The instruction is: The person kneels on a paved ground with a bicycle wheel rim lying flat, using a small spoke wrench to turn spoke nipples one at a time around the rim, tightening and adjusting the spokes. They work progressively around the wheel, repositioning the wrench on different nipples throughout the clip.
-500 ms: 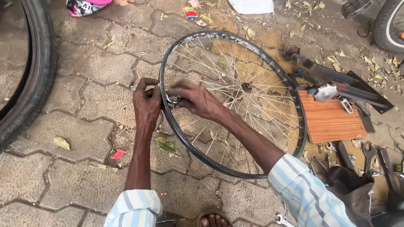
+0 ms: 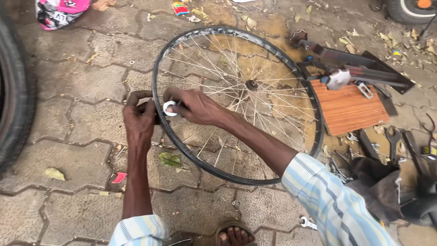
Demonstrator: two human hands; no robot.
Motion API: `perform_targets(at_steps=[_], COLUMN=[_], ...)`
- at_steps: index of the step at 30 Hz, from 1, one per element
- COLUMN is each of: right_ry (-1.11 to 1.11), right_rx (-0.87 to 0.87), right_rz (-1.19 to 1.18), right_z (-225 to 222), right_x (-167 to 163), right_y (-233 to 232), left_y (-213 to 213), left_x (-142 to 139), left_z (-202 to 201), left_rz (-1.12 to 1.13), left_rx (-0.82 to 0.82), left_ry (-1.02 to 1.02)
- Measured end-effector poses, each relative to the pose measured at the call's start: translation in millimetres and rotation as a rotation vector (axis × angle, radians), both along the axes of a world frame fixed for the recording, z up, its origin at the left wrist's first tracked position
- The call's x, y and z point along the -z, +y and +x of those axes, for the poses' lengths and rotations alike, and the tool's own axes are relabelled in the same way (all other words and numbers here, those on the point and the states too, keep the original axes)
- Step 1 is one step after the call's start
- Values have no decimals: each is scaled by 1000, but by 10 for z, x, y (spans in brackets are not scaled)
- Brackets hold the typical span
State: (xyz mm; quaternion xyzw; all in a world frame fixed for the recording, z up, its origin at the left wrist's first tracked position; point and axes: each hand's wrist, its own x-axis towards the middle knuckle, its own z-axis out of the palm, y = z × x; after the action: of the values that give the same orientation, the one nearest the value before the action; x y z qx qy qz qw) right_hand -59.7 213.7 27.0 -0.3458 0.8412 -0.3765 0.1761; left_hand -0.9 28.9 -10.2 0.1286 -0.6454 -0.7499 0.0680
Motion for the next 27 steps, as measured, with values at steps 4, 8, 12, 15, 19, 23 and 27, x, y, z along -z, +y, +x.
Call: perform_targets(at_steps=[4, 8, 12, 15, 19, 23, 27], right_ry=[358, 163, -76, -58, 12, 386, 45], right_rx=[-97, -34, 118, 129, -28, -43, 129], right_rz=[-205, -35, 215, 208, -90, -193, 103], right_z=[83, 28, -154, -167, -38, 62, -42], right_x=[102, 140, 137, 136, 169, 228, 145], right_y=[123, 221, 115, 92, 201, 230, 112], left_y=[101, 150, 214, 207, 179, 157, 116], left_x=[-18, 9, 34, 18, 16, 57, 90], left_z=[-59, -70, -120, -137, -107, -125, -205], left_rz=[-4, -32, 5, -69, -49, 25, -55], left_rx=[-32, -24, -21, -24, -4, -13, -24], left_ry=[-36, -43, -43, -54, -9, 9, -27])
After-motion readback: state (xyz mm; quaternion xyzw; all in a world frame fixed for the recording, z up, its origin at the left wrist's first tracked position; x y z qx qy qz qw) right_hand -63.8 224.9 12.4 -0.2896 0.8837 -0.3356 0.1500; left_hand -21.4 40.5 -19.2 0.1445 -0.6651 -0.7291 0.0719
